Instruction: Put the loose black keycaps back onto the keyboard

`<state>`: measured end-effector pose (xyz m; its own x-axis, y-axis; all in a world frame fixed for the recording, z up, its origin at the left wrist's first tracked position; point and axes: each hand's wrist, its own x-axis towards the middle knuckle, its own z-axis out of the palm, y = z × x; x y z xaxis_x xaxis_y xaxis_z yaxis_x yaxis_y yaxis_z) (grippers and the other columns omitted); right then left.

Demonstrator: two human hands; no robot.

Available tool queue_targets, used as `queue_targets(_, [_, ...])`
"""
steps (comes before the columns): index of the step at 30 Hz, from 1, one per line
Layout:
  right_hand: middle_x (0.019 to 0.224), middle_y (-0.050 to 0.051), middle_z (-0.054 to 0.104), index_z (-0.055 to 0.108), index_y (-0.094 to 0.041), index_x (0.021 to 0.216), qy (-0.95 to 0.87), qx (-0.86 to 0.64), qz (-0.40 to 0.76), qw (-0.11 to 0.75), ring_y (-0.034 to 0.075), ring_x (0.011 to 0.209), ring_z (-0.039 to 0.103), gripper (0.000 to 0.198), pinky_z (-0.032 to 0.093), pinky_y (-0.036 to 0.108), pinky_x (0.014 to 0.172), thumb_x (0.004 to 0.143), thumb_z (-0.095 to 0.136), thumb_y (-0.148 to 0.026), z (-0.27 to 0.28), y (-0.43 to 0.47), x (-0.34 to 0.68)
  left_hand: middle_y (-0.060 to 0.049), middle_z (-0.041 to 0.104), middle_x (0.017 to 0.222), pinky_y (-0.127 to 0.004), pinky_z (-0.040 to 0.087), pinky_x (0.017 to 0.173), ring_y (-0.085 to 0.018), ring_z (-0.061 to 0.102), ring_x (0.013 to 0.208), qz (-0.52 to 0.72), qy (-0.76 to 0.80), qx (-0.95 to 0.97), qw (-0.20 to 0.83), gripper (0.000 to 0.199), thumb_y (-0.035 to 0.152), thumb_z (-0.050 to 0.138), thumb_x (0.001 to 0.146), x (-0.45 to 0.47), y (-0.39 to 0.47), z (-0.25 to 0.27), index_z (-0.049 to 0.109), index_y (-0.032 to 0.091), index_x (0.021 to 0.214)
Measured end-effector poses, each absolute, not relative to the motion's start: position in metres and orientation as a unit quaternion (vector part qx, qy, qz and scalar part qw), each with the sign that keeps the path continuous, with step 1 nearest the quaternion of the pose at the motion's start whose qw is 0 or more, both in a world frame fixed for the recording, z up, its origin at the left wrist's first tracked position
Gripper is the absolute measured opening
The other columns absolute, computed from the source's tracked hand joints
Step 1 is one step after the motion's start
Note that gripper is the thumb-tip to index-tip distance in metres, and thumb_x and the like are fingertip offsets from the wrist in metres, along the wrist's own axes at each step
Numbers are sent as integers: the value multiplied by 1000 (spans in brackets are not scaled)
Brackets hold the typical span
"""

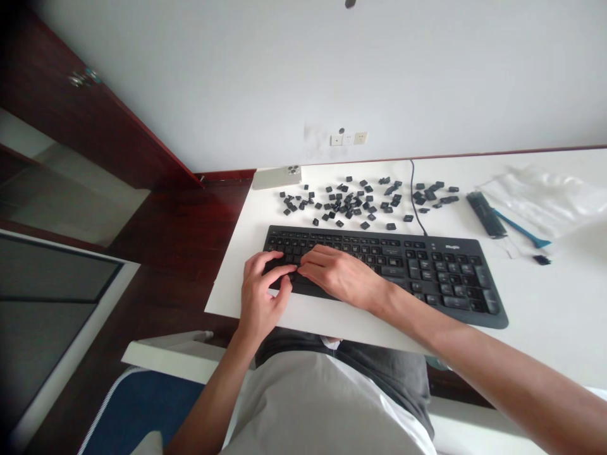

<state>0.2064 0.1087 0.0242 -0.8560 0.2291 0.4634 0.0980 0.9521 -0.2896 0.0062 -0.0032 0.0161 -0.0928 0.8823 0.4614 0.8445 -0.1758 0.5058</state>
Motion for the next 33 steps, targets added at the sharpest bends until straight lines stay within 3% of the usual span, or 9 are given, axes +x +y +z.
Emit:
queue_targets(12, [123,13,78,76,-15,123,-954,-141,128,232,28,109,69,31,61,46,93,101,56,-8,30,100,211,-11,66,131,-49,48,116,-28,58,129,374,646,665,42,39,11,63,93,5,-4,16,69,23,130])
queue_targets(19, [128,14,77,74,-13,130,-964,-131,82,218,31,117,65,33,58,46,94,104,54,-12,28,98,214,-11,65,134,-49,46,118,-28,56,132,358,645,673,50,42,14,67,91,5,-3,18,68,23,133])
queue_targets(23, [129,14,77,76,-13,124,-961,-143,76,226,32,119,64,30,57,47,93,103,56,-10,23,95,214,-11,63,136,-47,47,118,-28,56,133,351,645,675,66,43,14,68,90,4,-5,21,68,23,133])
queue_targets(27, [124,12,78,79,-15,118,-952,-167,88,242,31,119,63,28,56,46,92,103,55,-10,19,95,213,-12,60,139,-50,46,119,-29,55,136,332,645,687,52,44,15,69,89,4,-7,20,68,23,133])
queue_targets(33, [133,12,76,72,-16,136,-958,-162,82,223,28,121,63,37,54,45,97,105,53,-11,19,97,219,-13,52,156,-60,41,125,-36,43,152,315,630,709,33,45,20,73,90,1,-6,17,69,25,135])
